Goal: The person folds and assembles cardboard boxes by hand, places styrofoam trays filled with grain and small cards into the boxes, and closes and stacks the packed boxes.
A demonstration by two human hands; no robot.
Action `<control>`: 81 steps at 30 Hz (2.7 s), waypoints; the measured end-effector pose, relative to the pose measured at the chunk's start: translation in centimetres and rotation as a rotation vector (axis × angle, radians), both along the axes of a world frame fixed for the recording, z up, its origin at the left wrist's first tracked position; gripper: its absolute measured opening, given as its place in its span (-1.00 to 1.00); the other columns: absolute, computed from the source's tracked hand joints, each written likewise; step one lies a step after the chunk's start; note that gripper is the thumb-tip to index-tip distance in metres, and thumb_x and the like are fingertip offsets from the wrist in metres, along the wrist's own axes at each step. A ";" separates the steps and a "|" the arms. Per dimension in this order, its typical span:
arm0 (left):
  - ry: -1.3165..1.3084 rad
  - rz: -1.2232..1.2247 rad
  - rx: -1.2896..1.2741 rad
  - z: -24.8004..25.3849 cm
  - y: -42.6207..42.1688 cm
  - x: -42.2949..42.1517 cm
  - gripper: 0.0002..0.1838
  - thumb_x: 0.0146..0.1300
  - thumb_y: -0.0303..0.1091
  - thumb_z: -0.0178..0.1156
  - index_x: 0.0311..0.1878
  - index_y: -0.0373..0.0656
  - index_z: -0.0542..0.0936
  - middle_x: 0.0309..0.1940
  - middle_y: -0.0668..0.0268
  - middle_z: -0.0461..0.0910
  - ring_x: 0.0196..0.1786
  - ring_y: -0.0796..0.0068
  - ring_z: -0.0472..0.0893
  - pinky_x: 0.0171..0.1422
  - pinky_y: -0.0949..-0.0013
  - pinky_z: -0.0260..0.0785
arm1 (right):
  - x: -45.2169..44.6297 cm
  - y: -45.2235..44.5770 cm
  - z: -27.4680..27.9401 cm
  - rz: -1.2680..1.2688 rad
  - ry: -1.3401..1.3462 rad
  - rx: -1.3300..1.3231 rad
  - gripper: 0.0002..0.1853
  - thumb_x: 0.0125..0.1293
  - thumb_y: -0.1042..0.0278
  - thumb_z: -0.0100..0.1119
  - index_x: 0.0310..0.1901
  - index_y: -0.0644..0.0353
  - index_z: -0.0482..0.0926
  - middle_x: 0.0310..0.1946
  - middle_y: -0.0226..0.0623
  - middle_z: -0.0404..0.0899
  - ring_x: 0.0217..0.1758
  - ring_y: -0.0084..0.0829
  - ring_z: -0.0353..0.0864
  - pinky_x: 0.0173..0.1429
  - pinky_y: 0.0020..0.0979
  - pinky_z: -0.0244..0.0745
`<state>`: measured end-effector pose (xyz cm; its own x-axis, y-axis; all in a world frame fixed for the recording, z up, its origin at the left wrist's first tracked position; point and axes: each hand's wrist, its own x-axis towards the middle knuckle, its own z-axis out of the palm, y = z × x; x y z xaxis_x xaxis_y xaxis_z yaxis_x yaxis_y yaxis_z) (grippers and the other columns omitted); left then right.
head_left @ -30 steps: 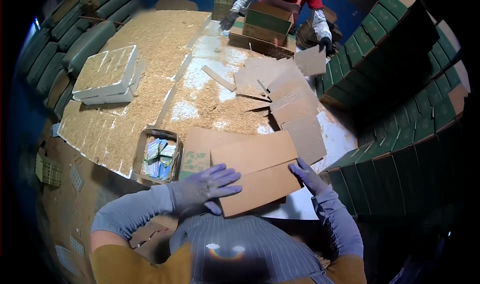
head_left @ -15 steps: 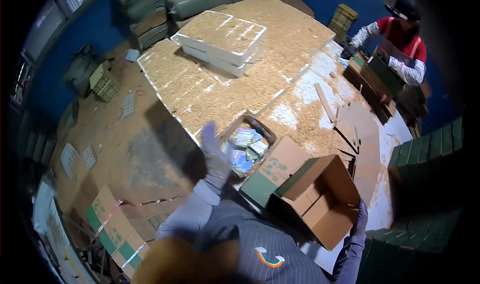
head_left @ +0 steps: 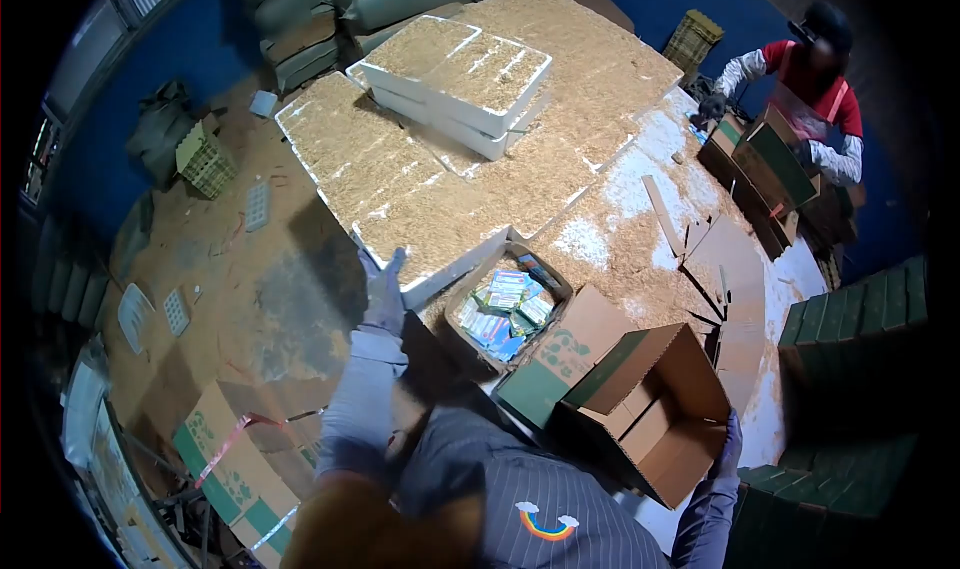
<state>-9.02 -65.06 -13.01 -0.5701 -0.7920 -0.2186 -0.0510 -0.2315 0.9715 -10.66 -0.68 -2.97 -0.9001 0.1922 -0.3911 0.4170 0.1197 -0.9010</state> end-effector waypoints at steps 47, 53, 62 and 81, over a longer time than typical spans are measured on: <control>0.004 -0.930 -1.247 17.1 26.6 1.8 -0.68 0.26 -0.31 0.14 0.02 -0.26 0.52 -0.01 0.11 0.54 0.01 0.18 0.55 0.08 0.20 0.41 | 5.2 9.9 -15.1 0.236 0.032 1.377 -0.48 0.40 0.16 -0.08 0.30 0.27 0.25 0.21 0.07 0.36 0.24 -0.02 0.38 0.28 -0.13 0.31; -0.516 -0.640 -1.583 5.8 15.3 -1.7 -0.74 0.22 -0.19 0.18 -0.14 -0.16 0.61 -0.29 0.17 0.60 -0.22 0.18 0.59 -0.10 0.23 0.42 | 3.4 12.5 -2.4 -0.052 -0.030 1.343 -0.64 0.45 0.15 -0.16 0.11 0.17 0.44 -0.19 0.01 0.61 -0.18 0.07 0.58 -0.20 -0.09 0.48; -0.338 -0.633 -0.799 10.4 12.0 -2.1 -0.66 0.18 -0.14 0.25 -0.48 -0.27 0.54 -0.65 0.19 0.48 -0.59 0.32 0.46 -0.42 0.25 0.24 | 7.3 7.0 7.6 -0.463 0.540 0.853 -0.74 0.40 0.33 0.05 0.03 0.28 0.51 -0.30 -0.42 0.56 -0.31 -0.66 0.46 -0.22 -0.58 0.39; -0.080 -1.711 -1.686 16.8 33.7 -2.0 -0.73 0.13 -0.20 0.26 -0.19 -0.16 0.56 -0.12 0.16 0.51 -0.03 0.14 0.50 0.03 0.15 0.40 | 5.8 -11.1 5.5 1.350 0.119 1.049 -0.80 0.27 0.37 -0.07 -0.19 0.15 0.57 -0.22 -0.22 0.59 -0.11 -0.25 0.62 -0.07 -0.21 0.53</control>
<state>-11.07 -31.31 3.75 -0.6630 0.7219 -0.1983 0.6959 0.6919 0.1923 -4.88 -11.81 2.57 -0.6397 -0.5592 -0.5274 -0.5268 0.8186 -0.2290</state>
